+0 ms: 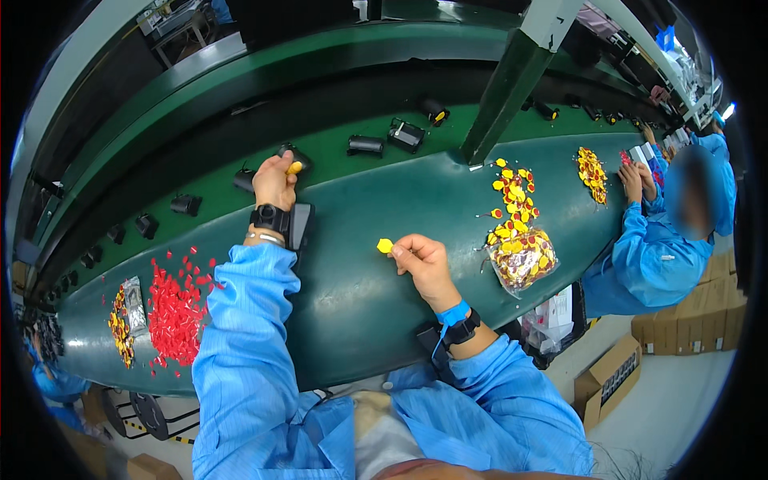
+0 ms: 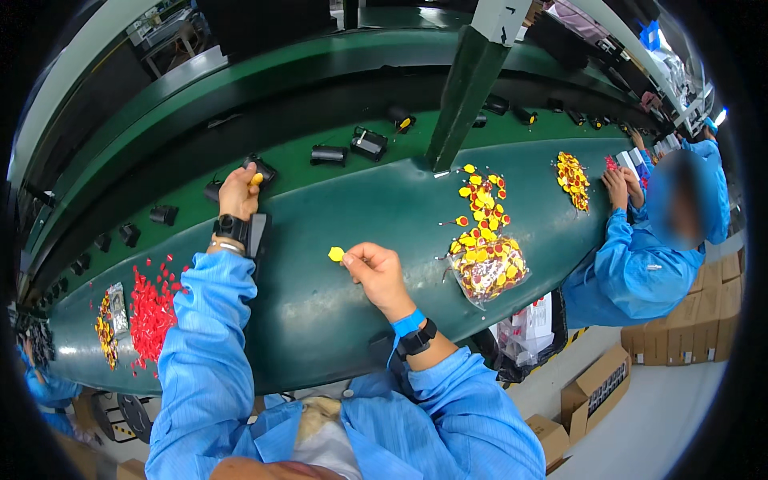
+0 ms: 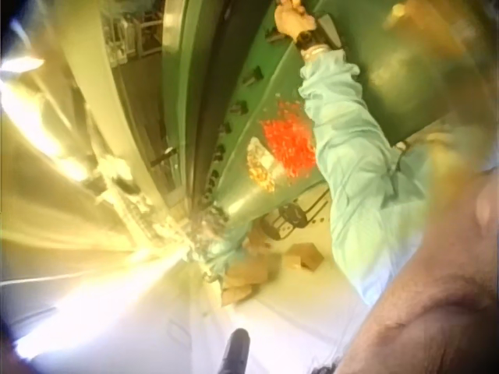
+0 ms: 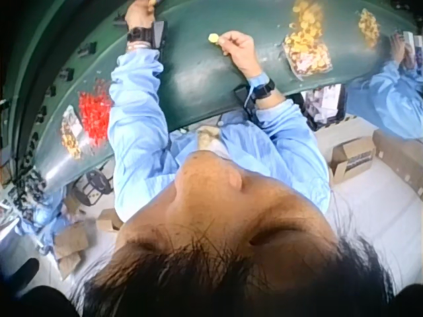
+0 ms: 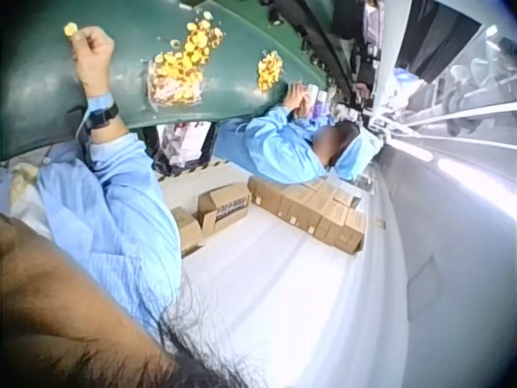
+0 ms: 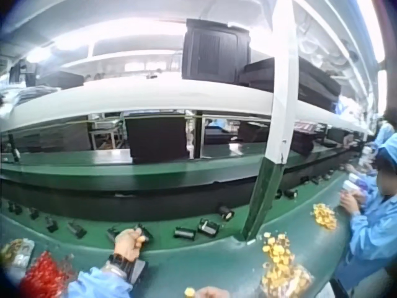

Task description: The person is manually assembling small yellow and red plastic components onto a black plastic frame at a factory conveyor belt.

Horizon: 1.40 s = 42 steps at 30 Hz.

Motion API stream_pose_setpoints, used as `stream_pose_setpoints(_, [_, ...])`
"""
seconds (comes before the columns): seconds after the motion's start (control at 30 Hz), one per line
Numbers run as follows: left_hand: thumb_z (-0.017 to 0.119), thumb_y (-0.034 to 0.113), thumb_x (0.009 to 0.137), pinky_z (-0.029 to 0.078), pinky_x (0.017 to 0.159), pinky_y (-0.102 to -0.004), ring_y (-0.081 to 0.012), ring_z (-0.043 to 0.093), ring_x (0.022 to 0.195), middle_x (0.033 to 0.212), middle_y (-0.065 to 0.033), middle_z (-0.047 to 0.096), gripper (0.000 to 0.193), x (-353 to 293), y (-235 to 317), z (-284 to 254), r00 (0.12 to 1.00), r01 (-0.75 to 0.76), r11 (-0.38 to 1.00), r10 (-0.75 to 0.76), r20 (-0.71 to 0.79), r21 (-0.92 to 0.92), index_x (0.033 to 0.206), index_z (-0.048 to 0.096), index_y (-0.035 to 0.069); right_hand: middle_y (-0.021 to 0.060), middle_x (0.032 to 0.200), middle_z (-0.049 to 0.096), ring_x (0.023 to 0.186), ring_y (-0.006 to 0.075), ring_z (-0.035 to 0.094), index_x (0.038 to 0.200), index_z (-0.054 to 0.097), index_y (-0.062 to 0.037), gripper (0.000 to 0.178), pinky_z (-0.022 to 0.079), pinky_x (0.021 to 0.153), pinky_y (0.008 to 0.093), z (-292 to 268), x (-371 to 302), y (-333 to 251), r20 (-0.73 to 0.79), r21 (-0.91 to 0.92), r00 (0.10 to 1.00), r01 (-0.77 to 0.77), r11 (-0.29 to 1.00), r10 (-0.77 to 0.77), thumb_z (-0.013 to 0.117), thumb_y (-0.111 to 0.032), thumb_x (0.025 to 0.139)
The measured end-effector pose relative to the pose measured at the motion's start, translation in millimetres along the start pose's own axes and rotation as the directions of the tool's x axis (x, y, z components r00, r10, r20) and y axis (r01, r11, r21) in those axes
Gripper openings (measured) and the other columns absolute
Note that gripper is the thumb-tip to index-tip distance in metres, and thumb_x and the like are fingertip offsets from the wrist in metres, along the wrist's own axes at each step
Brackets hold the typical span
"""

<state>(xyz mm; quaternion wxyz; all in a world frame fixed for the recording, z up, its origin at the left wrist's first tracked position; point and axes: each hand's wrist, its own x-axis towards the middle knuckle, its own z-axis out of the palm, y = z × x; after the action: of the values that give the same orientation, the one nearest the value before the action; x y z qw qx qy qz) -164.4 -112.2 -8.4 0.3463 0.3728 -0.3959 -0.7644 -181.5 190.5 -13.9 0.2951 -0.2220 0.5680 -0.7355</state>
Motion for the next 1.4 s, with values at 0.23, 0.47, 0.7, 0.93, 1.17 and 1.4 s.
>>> stream_pose_setpoints(0.23, [0.060,0.014,0.089,0.052,0.057,-0.0204,-0.0124,0.063,0.067,0.081,-0.0053,0.064,0.014,-134.2,24.8,-30.3,0.895,-0.069,0.971,-0.041,0.445,0.227,0.092,0.062,0.001,0.0001,0.064,0.056,0.055,0.0054,0.048,0.081,0.062,-0.0012,0.011,0.039,0.052,0.0195,-9.4,-0.2,-3.8,0.042,0.152,0.999,-0.038,0.988,0.032,0.060,-0.011,0.086])
stream_pose_setpoints(0.47, [0.062,0.003,0.085,0.051,0.056,-0.0209,-0.0129,0.063,0.067,0.078,-0.0050,0.060,0.006,-223.2,7.6,-83.2,0.866,-0.157,0.956,0.013,0.499,0.247,0.085,0.062,-0.002,0.0018,0.065,0.057,0.054,0.0058,0.045,0.080,0.061,-0.0014,0.010,0.036,0.050,0.0202,4.8,-25.4,-24.4,0.178,0.245,0.980,-0.135,0.960,0.093,0.061,-0.010,0.085])
stream_pose_setpoints(0.7, [0.064,-0.003,0.081,0.050,0.057,-0.0205,-0.0120,0.060,0.068,0.084,-0.0046,0.054,0.005,-261.9,-16.6,-108.0,0.864,-0.269,0.932,0.123,0.488,0.242,0.084,0.062,-0.006,-0.0028,0.061,0.053,0.055,0.0032,0.042,0.078,0.064,-0.0008,0.013,0.031,0.049,0.0191,58.1,-61.7,-30.2,0.343,-0.045,0.927,-0.145,0.988,0.152,0.063,-0.012,0.084])
stream_pose_setpoints(0.93, [0.069,-0.002,0.077,0.045,0.055,-0.0198,-0.0084,0.055,0.065,0.083,-0.0043,0.055,0.011,-271.3,-26.5,-118.3,0.858,-0.324,0.910,0.166,0.486,0.260,0.083,0.061,-0.007,-0.0032,0.062,0.053,0.056,0.0032,0.042,0.077,0.064,-0.0010,0.012,0.033,0.050,0.0197,66.0,-72.0,-19.9,0.320,-0.196,0.927,-0.139,0.971,0.197,0.064,-0.011,0.084])
stream_pose_setpoints(1.17, [0.071,-0.001,0.076,0.044,0.054,-0.0194,-0.0076,0.053,0.064,0.081,-0.0038,0.055,0.011,-271.2,-23.4,-120.1,0.865,-0.309,0.914,0.155,0.477,0.264,0.081,0.062,-0.006,-0.0027,0.064,0.057,0.060,0.0037,0.046,0.076,0.064,0.0001,0.012,0.037,0.052,0.0208,72.6,-74.5,-19.9,0.275,-0.294,0.938,-0.129,0.947,0.213,0.065,-0.010,0.083])
stream_pose_setpoints(1.4, [0.073,0.002,0.073,0.037,0.052,-0.0199,-0.0061,0.048,0.062,0.076,-0.0020,0.054,0.013,-264.8,-27.2,-121.2,0.848,-0.401,0.856,0.212,0.486,0.326,0.075,0.062,-0.003,-0.0026,0.063,0.056,0.057,0.0040,0.045,0.072,0.064,0.0003,0.015,0.037,0.050,0.0220,71.0,-67.4,-14.5,0.244,-0.416,0.937,-0.132,0.900,0.250,0.068,-0.011,0.081])
